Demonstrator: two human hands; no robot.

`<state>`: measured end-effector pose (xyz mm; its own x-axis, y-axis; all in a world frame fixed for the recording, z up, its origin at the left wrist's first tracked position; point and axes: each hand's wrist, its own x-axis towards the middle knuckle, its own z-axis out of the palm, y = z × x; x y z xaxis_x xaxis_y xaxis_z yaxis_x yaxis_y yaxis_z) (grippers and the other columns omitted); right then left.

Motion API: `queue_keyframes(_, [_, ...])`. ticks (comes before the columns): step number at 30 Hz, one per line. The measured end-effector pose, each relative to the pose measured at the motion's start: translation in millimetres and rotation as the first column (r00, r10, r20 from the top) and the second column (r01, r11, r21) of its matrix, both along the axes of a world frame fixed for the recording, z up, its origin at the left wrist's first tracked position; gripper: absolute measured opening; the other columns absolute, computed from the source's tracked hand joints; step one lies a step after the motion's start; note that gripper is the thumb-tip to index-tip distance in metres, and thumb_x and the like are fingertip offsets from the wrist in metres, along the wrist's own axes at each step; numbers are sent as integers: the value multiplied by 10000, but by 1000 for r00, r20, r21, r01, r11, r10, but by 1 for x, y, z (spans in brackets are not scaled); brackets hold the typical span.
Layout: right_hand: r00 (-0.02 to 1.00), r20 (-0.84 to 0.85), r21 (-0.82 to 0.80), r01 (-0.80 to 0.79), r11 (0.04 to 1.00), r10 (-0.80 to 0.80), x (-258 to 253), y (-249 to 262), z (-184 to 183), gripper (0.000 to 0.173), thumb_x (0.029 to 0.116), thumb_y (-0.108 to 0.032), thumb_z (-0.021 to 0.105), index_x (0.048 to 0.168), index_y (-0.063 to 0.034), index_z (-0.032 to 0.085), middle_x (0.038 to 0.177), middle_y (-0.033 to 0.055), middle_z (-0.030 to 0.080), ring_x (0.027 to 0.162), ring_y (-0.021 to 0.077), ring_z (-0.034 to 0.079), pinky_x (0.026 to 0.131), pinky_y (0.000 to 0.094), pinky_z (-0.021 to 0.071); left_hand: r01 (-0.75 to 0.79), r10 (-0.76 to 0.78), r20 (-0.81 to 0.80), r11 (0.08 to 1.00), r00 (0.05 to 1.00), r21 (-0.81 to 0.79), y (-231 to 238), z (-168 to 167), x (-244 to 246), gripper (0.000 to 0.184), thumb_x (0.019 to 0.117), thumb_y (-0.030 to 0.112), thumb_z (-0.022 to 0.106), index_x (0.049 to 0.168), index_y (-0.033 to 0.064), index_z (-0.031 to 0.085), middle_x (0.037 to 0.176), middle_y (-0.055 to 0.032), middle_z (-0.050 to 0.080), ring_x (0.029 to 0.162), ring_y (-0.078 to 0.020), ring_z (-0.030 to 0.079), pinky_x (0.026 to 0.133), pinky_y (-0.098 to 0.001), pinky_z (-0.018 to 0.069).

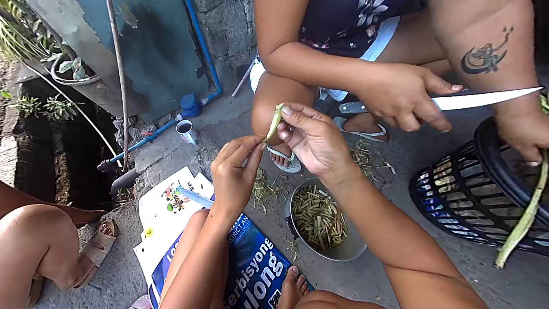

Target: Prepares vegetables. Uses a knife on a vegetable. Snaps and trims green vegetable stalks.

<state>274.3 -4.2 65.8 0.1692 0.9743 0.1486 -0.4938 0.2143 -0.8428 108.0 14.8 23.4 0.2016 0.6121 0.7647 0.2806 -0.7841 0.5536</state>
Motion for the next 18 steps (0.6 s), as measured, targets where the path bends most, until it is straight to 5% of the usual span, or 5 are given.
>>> queue_keyframes(5, [897,443,130,-78,988,12,34,-8,4,129,1023,-95,589,1034,-96,718,795,-18,673,612,20,591,582,156,524,76,-63,93,986,994,-146,-1,1,-11,136,973,67,686,1080,11,749,1062,-37,723,927,-42,689,828,-199,585])
queue_keyframes(8, [333,940,121,-137,983,-70,69,-17,7,63,941,-58,683,939,-81,741,871,8,672,646,60,622,581,223,564,107,-79,137,971,987,-216,0,4,-18,148,975,63,678,1098,12,742,1041,-16,715,880,-22,672,792,-187,574])
queue_keyframes(10, [-90,990,-114,-95,989,105,82,-22,5,43,912,-84,754,935,-73,789,857,75,704,740,207,655,705,433,554,134,-93,163,956,982,-260,0,7,-22,153,975,59,674,1105,11,738,1032,-6,710,860,-15,666,778,-183,571])
queue_keyframes(12, [-276,905,-335,0,942,322,81,-21,1,175,929,-195,775,1029,-52,784,919,146,723,889,328,676,836,573,518,167,-110,196,938,974,-304,0,9,-24,154,976,59,670,1107,20,740,1025,6,713,836,-13,663,759,-181,569])
queue_keyframes(18, [299,930,264,-134,955,-215,46,-20,-6,213,943,-207,708,1109,-90,772,931,-19,673,722,-1,592,640,154,515,250,-166,253,904,953,-347,-1,9,-21,152,972,45,671,1108,31,738,998,18,713,814,-24,667,750,-191,577])
